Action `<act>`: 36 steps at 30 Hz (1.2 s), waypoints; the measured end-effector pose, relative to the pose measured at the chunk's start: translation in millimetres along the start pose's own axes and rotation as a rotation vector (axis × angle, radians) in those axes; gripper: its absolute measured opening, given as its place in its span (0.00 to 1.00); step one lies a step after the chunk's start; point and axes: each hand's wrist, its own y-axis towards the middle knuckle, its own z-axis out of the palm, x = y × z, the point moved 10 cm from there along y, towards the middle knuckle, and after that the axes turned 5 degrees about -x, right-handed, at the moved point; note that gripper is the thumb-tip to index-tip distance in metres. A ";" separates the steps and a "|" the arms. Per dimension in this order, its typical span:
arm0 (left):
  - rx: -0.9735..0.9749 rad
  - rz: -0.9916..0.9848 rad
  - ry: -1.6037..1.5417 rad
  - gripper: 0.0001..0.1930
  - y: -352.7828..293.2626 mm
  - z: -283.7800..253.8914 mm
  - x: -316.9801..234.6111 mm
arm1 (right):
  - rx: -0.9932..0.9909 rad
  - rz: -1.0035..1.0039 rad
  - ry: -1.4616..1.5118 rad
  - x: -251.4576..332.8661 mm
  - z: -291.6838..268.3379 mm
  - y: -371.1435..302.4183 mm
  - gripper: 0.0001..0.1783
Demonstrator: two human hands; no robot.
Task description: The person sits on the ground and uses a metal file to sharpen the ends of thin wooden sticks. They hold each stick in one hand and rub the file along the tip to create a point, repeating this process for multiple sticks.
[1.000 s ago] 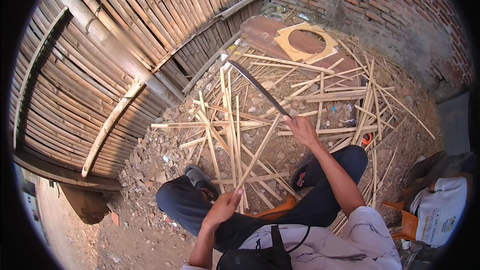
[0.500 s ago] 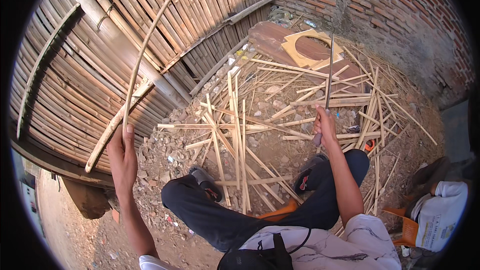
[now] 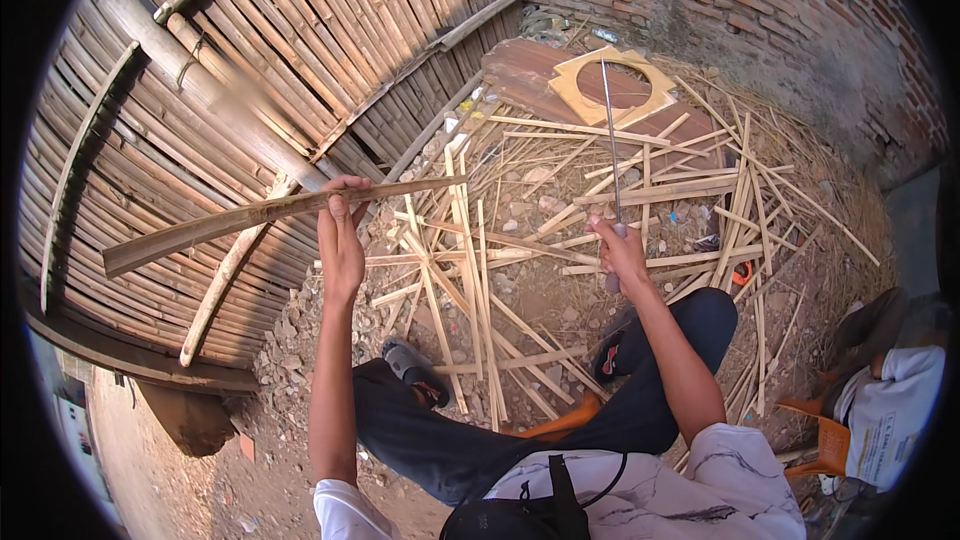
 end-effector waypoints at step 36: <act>0.767 0.117 0.276 0.23 -152.7 191.2 37.1 | 0.570 -0.002 0.027 -6.0 91.4 -64.8 0.14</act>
